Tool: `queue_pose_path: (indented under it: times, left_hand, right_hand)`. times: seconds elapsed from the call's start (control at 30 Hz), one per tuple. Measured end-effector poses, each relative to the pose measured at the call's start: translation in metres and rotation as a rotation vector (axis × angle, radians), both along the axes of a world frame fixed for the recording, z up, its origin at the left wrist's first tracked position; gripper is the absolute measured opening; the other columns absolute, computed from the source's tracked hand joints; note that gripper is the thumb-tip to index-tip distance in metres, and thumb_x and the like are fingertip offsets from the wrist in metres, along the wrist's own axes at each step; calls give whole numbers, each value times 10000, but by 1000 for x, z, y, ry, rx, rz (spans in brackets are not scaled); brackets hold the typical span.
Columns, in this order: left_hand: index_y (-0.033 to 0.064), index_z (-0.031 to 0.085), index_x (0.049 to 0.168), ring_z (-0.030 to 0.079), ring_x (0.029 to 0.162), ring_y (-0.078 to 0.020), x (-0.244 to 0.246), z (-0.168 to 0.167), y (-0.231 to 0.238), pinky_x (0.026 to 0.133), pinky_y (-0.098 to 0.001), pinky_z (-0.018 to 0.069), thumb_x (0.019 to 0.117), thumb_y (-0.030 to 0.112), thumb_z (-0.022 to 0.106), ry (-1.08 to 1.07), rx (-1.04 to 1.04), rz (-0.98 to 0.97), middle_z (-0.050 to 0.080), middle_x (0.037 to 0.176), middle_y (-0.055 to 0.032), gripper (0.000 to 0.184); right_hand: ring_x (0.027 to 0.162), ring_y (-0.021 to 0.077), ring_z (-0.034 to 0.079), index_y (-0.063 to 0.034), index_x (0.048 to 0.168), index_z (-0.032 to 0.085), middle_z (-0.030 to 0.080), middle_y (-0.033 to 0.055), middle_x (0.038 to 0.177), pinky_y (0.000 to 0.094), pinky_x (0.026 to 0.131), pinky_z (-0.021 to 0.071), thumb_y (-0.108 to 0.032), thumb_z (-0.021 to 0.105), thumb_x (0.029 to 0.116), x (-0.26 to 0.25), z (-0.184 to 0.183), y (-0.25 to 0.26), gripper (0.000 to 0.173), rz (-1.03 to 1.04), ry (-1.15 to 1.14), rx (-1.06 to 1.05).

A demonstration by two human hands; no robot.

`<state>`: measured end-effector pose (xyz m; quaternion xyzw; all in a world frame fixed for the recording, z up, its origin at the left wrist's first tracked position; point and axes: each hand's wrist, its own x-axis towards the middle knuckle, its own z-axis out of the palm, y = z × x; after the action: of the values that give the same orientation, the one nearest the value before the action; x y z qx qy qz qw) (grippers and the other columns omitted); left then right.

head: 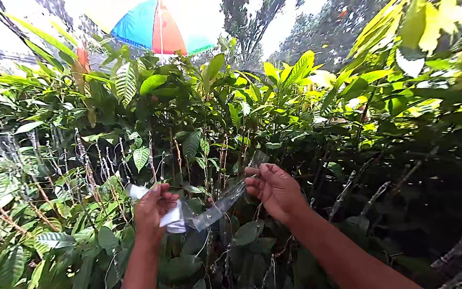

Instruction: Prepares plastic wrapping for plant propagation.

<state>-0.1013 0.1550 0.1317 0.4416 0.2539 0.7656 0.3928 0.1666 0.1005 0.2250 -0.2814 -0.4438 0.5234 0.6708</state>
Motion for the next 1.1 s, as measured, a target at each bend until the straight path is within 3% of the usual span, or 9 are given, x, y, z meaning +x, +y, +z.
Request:
queue_pose_path:
  times: [0.1, 0.2, 0.33, 0.47, 0.57, 0.73, 0.83, 0.97, 1.1]
  left_hand:
    - [-38, 596, 1354, 669, 1131, -219, -11, -4, 60, 987, -399, 533, 1073, 190, 506, 482, -187, 104, 686, 1252, -157, 373]
    - [-24, 227, 1606, 405, 1456, -390, -1, -3, 129, 1189, -561, 330, 1046, 288, 572, 823, -370, 83, 381, 1580, -281, 728]
    - [26, 82, 1640, 420, 1444, -403, 5, -5, 205, 1179, -568, 342, 1040, 374, 574, 818, -490, 181, 380, 1578, -281, 851]
    - [4, 609, 1339, 652, 1124, -391, 16, -28, 187, 996, -599, 476, 1093, 312, 458, 819, -300, 350, 683, 1175, -241, 422]
    - [20, 725, 1208, 705, 1047, -334, 18, -64, 146, 967, -580, 512, 1063, 294, 535, 733, -71, 480, 738, 1102, -184, 363]
    - [26, 712, 1206, 666, 771, -60, 2, -80, 128, 737, -268, 566, 1016, 209, 607, 500, -30, 192, 738, 1009, -48, 283]
    - [-54, 568, 1318, 690, 814, -124, -8, -87, 130, 748, -294, 600, 984, 43, 554, 215, -34, -120, 692, 1110, -94, 348]
    - [-45, 515, 1344, 702, 690, -148, -14, -90, 136, 663, -306, 614, 1091, 114, 394, -21, -74, -275, 724, 940, -85, 323]
    - [-51, 601, 1151, 712, 643, -169, -8, -87, 136, 626, -314, 628, 980, 24, 629, -26, -93, -227, 733, 876, -102, 188]
  right_hand:
    - [781, 220, 749, -9, 1154, 481, 721, 145, 915, 332, 732, 633, -125, 359, 1125, 6, 8, 4, 171, -40, -19, -29]
    - [862, 193, 735, 15, 1180, 518, 707, 129, 976, 319, 813, 619, -71, 443, 1092, 0, 8, 12, 143, -41, -147, -3]
    - [851, 190, 716, 43, 1111, 586, 685, 124, 974, 324, 812, 623, -14, 512, 1051, -19, 5, 30, 112, -13, -279, 0]
    - [828, 226, 750, 28, 1181, 507, 706, 162, 1032, 339, 741, 639, -69, 454, 1092, -53, 4, 61, 142, 55, -317, -125]
    - [825, 196, 734, 31, 1181, 497, 685, 142, 981, 319, 759, 625, -42, 476, 1079, -85, -6, 105, 128, 61, -408, -137]
    - [906, 174, 717, 49, 1274, 578, 684, 153, 1084, 324, 846, 602, -89, 556, 1058, -130, -26, 185, 257, 81, -1066, 40]
    - [959, 221, 710, 27, 1279, 623, 698, 177, 1130, 412, 916, 580, -100, 552, 1047, -140, -27, 205, 274, 204, -1525, 218]
    - [963, 185, 698, -12, 1220, 688, 725, 132, 1103, 399, 924, 559, -74, 552, 1036, -144, -26, 203, 237, 329, -1754, 375]
    - [963, 215, 679, -26, 1163, 712, 723, 132, 1055, 451, 911, 535, -67, 622, 991, -142, -24, 203, 198, 338, -1828, 419]
